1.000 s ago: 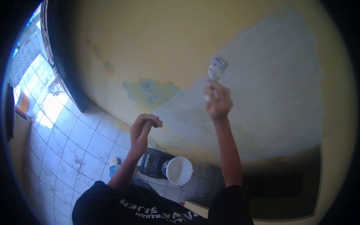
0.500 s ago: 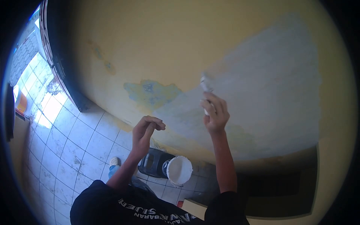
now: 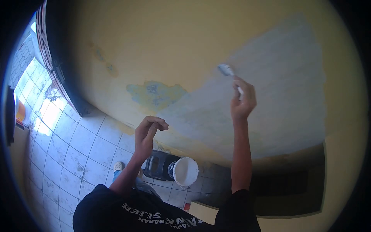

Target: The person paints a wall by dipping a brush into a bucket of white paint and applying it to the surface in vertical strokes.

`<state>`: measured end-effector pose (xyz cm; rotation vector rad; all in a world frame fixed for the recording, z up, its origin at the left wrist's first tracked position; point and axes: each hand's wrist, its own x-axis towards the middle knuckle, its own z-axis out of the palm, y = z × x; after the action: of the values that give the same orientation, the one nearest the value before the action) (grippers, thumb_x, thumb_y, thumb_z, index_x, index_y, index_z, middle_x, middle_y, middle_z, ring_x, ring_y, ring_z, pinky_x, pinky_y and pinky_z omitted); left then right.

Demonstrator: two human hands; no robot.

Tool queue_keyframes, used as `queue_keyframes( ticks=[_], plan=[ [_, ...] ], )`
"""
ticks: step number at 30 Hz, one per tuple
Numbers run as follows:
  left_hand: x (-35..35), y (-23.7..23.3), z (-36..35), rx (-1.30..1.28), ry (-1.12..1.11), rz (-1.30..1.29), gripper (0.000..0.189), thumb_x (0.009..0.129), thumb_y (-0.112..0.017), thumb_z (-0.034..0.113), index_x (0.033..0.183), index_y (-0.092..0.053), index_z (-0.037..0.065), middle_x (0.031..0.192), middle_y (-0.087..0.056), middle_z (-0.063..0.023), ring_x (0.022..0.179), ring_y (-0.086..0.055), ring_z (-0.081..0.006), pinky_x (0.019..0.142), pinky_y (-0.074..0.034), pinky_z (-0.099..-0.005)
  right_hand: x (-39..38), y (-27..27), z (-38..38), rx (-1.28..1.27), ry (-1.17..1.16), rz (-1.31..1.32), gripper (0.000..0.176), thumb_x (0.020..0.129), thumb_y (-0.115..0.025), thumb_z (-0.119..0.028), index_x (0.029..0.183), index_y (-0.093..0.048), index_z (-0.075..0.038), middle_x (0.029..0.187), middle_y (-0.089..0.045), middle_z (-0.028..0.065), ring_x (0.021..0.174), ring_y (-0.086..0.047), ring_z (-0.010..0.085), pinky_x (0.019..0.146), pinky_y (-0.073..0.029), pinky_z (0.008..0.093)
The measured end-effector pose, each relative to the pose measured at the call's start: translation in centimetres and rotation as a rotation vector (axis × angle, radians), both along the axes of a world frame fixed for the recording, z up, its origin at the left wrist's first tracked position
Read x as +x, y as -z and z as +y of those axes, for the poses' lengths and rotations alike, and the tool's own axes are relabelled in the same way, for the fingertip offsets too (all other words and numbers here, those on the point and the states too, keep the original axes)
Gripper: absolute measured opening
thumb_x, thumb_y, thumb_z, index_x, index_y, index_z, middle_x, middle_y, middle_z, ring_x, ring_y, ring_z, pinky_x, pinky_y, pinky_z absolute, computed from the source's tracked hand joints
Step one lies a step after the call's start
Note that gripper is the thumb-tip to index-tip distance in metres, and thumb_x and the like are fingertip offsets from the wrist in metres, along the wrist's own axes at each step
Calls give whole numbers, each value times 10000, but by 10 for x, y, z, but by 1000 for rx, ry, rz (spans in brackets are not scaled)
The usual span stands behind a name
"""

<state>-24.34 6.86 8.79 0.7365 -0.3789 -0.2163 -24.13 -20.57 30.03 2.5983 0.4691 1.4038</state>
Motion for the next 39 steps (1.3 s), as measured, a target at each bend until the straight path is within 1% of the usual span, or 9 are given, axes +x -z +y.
queue_keyframes(
  ticks=[5, 10, 13, 22, 24, 26, 29, 35, 39],
  plan=[
    [1, 9, 9, 21, 28, 24, 222, 1096, -457, 29, 1177, -659, -16, 1042, -712, -101, 1011, -673, -176, 951, -523, -344, -3, -2, 15, -162, 37, -252, 131, 955, -675, 58, 1057, -693, -23, 1127, -765, 123, 1012, -717, 281, 839, -592, 369],
    [-6, 18, 15, 68, 51, 46, 223, 1097, -456, 36, 1174, -658, -19, 1047, -716, -103, 1009, -671, -170, 952, -522, -341, -6, 103, 6, -184, 119, 89, 211, 844, -705, 80, 999, -729, -62, 1103, -762, 139, 974, -719, 305, 806, -587, 400],
    [-8, 27, 15, 83, 2, 68, 201, 1086, -475, 47, 1161, -654, -5, 1047, -731, -105, 978, -685, -177, 912, -519, -334, -12, 138, 8, 71, -10, 276, 229, 860, -690, 80, 1026, -742, -69, 1065, -765, 117, 950, -723, 307, 825, -580, 398],
    [-24, 48, -4, 130, 2, 111, 227, 1113, -437, 57, 1187, -640, -14, 1062, -722, -105, 1008, -669, -160, 947, -525, -333, -28, 18, -16, -158, 21, -285, 126, 1009, -649, 24, 1125, -698, 22, 1124, -747, 179, 1000, -728, 315, 860, -627, 388],
    [-30, 63, -24, 167, 3, 117, 226, 1115, -438, 59, 1189, -638, -17, 1070, -721, -108, 1012, -670, -162, 954, -527, -336, -42, 38, -31, 68, -66, -391, 132, 1042, -631, -21, 1147, -679, 42, 1126, -732, 197, 999, -727, 303, 872, -640, 384],
    [-39, 72, -28, 222, 14, 114, 225, 1115, -439, 58, 1195, -634, -21, 1084, -717, -112, 1022, -672, -167, 967, -528, -339, -63, 66, -39, 247, -167, -429, 204, 1073, -620, -99, 1167, -646, 79, 1116, -704, 211, 992, -725, 285, 863, -665, 367],
    [-53, 82, -32, 263, 37, 92, 229, 1113, -437, 48, 1206, -631, -31, 1110, -711, -119, 1054, -674, -173, 992, -524, -340, -133, 153, -75, 333, 103, -216, 211, 1073, -621, -107, 1166, -640, 82, 1106, -692, 202, 990, -730, 279, 802, -673, 345],
    [-101, 120, -56, 498, 169, 3, 240, 1103, -444, 39, 1230, -638, -23, 1147, -716, -112, 1077, -678, -183, 1012, -515, -344, -280, 344, -86, 956, 557, 155, 83, 996, -688, 23, 1075, -710, 33, 1011, -708, 100, 816, -735, 171, 731, -639, 307],
    [-150, 149, -88, 616, 310, -17, 242, 1099, -444, 35, 1228, -641, -19, 1149, -717, -114, 1063, -681, -186, 999, -520, -349, -360, 459, -93, 1246, 721, 208, 101, 997, -719, -47, 1068, -725, 25, 976, -738, 106, 828, -746, 166, 722, -623, 308]
  ],
)
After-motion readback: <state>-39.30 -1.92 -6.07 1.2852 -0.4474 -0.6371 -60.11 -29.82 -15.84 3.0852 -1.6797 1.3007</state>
